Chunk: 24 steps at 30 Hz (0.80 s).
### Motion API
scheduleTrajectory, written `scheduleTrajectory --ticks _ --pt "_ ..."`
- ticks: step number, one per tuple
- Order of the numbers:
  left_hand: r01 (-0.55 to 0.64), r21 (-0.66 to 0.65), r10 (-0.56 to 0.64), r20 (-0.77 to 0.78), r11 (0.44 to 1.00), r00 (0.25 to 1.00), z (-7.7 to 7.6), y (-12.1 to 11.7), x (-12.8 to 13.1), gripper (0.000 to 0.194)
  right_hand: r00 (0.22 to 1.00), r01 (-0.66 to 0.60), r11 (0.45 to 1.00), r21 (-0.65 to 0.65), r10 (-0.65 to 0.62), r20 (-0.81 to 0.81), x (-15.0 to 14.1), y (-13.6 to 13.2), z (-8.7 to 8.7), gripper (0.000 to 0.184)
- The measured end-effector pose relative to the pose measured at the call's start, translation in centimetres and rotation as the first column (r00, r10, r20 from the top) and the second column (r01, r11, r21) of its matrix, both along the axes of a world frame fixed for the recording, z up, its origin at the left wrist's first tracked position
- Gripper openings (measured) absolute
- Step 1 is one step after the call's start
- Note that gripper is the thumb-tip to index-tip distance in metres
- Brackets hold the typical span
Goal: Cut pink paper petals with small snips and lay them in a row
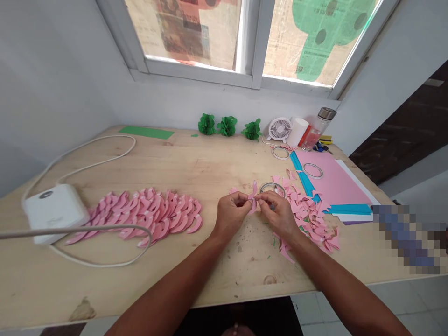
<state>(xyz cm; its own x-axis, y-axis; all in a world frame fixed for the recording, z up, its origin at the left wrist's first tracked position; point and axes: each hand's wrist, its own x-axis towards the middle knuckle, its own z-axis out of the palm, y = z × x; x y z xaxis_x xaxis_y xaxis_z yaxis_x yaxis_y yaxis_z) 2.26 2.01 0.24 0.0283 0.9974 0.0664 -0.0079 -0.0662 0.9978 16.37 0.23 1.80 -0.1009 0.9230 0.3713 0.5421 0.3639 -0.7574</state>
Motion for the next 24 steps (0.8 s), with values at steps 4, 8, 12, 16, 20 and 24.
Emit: scheduleTrajectory --ticks 4,8,12,16,20,24 --pt "0.021 -0.005 -0.021 0.002 1.0 1.0 -0.11 -0.01 -0.02 0.008 0.999 0.031 0.999 -0.007 -0.031 0.009 0.08 0.09 -0.18 0.018" --pt "0.02 -0.032 -0.018 0.052 0.999 0.998 0.05 0.02 -0.07 0.009 0.996 0.084 0.996 -0.019 -0.084 -0.012 0.5 0.35 -0.36 0.017" --pt "0.062 -0.085 -0.053 0.109 0.994 0.993 0.17 0.08 -0.09 0.012 0.992 0.071 0.995 -0.067 -0.077 -0.096 0.7 0.47 -0.25 0.017" --pt "0.128 -0.121 -0.109 0.156 0.984 0.982 0.13 0.06 -0.01 0.015 0.983 0.009 0.987 -0.158 -0.038 -0.18 0.59 0.39 -0.04 0.018" --pt "0.165 -0.157 -0.135 0.187 0.974 0.973 0.09 0.05 0.09 0.018 0.97 -0.019 0.973 -0.232 -0.038 -0.239 0.53 0.36 0.08 0.02" --pt "0.19 -0.175 -0.157 0.186 0.966 0.97 0.26 0.04 0.08 0.018 0.957 -0.02 0.96 -0.281 -0.063 -0.285 0.51 0.43 -0.05 0.02"
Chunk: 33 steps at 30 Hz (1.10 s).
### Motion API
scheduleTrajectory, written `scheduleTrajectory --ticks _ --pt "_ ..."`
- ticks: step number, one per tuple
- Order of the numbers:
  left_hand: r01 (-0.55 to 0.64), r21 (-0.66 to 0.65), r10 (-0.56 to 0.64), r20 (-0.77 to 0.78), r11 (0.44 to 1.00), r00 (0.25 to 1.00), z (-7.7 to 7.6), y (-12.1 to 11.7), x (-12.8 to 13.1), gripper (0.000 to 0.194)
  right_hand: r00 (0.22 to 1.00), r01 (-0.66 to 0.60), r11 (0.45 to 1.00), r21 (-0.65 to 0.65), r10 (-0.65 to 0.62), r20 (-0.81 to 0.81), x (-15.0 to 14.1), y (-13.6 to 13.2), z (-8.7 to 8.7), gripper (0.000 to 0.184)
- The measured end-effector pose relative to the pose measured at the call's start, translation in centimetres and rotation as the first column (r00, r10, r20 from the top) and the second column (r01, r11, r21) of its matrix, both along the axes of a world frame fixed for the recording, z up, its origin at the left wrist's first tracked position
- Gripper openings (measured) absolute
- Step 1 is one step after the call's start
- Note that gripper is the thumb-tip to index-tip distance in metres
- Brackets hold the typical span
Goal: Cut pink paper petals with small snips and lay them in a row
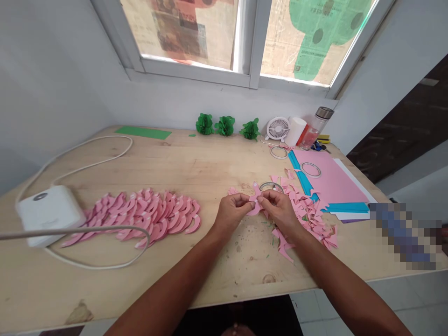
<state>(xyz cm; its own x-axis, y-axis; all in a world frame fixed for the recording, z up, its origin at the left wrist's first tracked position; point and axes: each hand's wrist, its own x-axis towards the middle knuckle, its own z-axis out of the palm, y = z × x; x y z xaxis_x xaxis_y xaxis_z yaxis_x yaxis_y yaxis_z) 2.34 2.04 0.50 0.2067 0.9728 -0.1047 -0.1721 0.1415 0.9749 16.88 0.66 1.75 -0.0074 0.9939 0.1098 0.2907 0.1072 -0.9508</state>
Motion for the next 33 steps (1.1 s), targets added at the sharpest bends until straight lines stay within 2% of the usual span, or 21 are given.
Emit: scheduleTrajectory --ticks 6,15,21,26,33 --pt "0.018 -0.031 -0.017 0.037 0.999 0.999 0.6 -0.3 0.0 0.016 0.998 -0.005 0.997 -0.076 -0.001 -0.069 0.0 0.0 -0.2 0.023" --pt "-0.004 -0.066 0.008 0.067 0.998 0.998 0.7 -0.1 0.0 0.014 1.0 0.003 1.0 -0.007 -0.003 -0.006 0.0 0.2 -0.6 0.016" --pt "-0.005 -0.129 0.021 0.126 0.992 0.992 0.7 -0.1 0.0 0.016 0.995 -0.053 0.996 -0.07 0.047 -0.087 0.0 -0.2 0.3 0.016" --pt "-0.005 -0.114 0.019 0.121 0.994 0.992 0.9 -0.1 0.0 0.014 0.992 -0.086 0.991 -0.103 0.076 -0.098 -0.2 -0.4 1.1 0.023" --pt "0.023 -0.053 -0.017 0.096 0.998 0.995 1.0 -0.3 0.0 0.013 0.994 -0.055 0.996 -0.067 0.048 -0.096 0.1 0.0 0.2 0.024"
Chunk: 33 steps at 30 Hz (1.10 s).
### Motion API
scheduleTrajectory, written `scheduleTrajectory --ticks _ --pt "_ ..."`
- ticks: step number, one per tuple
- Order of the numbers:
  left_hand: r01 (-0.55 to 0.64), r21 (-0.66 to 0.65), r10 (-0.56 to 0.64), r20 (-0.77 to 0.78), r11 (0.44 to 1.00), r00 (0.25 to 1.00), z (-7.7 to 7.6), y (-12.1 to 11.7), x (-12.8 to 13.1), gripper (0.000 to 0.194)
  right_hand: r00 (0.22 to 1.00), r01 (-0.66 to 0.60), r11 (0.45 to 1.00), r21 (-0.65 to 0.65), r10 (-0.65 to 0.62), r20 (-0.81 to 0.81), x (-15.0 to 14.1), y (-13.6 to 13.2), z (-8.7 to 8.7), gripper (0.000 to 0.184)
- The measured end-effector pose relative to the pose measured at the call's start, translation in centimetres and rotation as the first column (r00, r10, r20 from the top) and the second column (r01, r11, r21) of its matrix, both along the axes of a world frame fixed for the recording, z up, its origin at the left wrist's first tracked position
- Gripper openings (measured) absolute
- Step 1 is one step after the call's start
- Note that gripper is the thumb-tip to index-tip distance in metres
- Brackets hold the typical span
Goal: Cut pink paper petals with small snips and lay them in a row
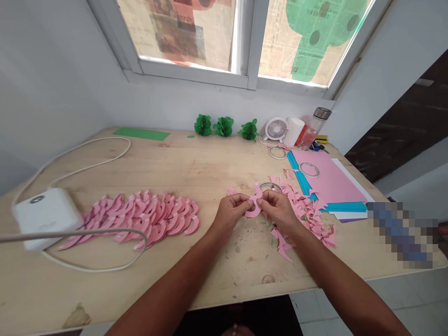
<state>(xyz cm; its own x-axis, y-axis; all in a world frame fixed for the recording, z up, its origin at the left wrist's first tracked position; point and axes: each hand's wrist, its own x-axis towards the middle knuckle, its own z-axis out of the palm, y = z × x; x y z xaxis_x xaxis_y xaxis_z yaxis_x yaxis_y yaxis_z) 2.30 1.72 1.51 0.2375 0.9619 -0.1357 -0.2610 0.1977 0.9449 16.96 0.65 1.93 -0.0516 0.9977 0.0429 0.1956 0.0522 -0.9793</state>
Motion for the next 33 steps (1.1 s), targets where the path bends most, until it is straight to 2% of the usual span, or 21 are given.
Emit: scheduleTrajectory --ticks 6,9,12,14,16,20,25,28,33 --pt "0.127 0.02 -0.126 -0.056 0.992 0.99 -0.1 -0.1 0.0 0.014 1.0 0.013 1.0 -0.01 -0.013 -0.007 0.1 0.2 0.0 0.025" --pt "0.06 0.019 -0.059 -0.074 0.998 0.996 0.1 0.1 -0.2 0.013 0.998 0.032 0.999 0.033 -0.031 -0.048 0.4 0.2 0.7 0.021" --pt "-0.027 -0.013 0.026 -0.063 1.0 0.998 0.1 0.4 -0.5 0.015 0.985 0.167 0.981 0.096 -0.162 -0.053 1.2 0.4 1.3 0.019" --pt "-0.045 -0.039 0.043 -0.036 0.998 0.998 0.0 0.5 -0.7 0.017 0.961 0.273 0.953 0.13 -0.277 0.01 2.1 0.6 1.4 0.019" --pt "-0.051 -0.051 0.051 0.003 0.997 0.999 -0.1 0.7 -0.8 0.019 0.93 0.317 0.93 0.186 -0.344 0.133 3.0 1.0 1.1 0.017" --pt "-0.072 -0.031 0.074 0.056 0.997 0.996 -0.2 0.7 -0.7 0.021 0.841 0.233 0.92 0.315 -0.353 0.409 3.9 1.9 -0.1 0.013" --pt "-0.102 -0.014 0.103 0.062 0.995 0.993 -0.1 0.6 -0.8 0.022 0.682 -0.003 0.909 0.417 -0.303 0.666 3.5 2.3 -1.0 0.015" --pt "-0.105 -0.004 0.105 0.062 0.994 0.993 -0.2 0.5 -0.9 0.022 0.615 -0.1 0.908 0.407 -0.265 0.742 2.9 2.1 -1.1 0.017" --pt "-0.132 -0.017 0.133 0.046 0.991 0.99 -0.2 0.6 -0.8 0.024 0.574 -0.135 0.918 0.373 -0.234 0.785 2.3 2.0 -1.0 0.018"
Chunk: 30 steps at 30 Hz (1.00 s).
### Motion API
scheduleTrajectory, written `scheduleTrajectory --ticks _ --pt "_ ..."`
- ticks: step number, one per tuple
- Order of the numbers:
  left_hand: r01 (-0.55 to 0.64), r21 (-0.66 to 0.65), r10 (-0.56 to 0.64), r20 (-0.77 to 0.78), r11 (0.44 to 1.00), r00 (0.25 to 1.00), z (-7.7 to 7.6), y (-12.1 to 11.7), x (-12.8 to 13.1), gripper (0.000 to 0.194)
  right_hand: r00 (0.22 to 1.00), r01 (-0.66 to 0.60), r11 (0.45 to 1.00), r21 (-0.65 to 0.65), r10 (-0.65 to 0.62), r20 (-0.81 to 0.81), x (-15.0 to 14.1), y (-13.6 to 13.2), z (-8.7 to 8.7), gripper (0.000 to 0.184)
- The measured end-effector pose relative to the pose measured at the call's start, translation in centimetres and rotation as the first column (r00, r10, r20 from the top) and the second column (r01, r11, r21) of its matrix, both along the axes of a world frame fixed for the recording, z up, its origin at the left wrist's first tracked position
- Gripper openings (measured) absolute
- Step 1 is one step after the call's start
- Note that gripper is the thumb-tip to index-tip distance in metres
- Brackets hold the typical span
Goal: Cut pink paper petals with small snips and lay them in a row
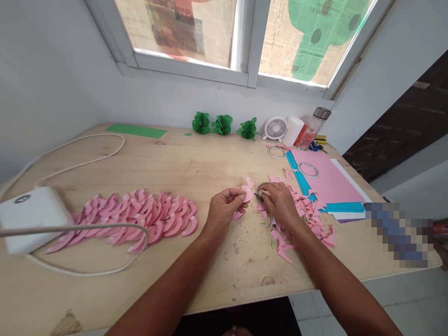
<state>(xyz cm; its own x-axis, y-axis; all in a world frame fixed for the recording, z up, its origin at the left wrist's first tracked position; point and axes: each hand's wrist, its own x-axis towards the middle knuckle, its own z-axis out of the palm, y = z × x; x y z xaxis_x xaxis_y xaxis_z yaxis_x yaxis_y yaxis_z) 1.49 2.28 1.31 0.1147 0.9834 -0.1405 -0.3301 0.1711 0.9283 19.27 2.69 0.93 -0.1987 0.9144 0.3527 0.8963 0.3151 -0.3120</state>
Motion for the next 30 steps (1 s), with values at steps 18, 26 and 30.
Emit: scheduleTrajectory --ticks 18,26,30 --pt "-0.039 0.194 0.093 -0.276 0.98 0.957 -0.9 0.1 0.4 0.017 0.942 -0.043 0.994 -0.103 0.006 -0.334 -0.5 -0.6 0.5 0.023" --pt "0.104 0.555 0.248 -0.521 0.825 0.817 -0.8 -0.3 0.6 0.018 0.886 -0.104 0.985 -0.134 0.03 -0.463 -1.2 -1.0 0.5 0.022" --pt "0.209 0.646 0.353 -0.626 0.734 0.695 -1.1 -0.4 0.9 0.022 0.87 -0.126 0.982 -0.143 0.04 -0.492 -1.3 -1.2 0.3 0.023"
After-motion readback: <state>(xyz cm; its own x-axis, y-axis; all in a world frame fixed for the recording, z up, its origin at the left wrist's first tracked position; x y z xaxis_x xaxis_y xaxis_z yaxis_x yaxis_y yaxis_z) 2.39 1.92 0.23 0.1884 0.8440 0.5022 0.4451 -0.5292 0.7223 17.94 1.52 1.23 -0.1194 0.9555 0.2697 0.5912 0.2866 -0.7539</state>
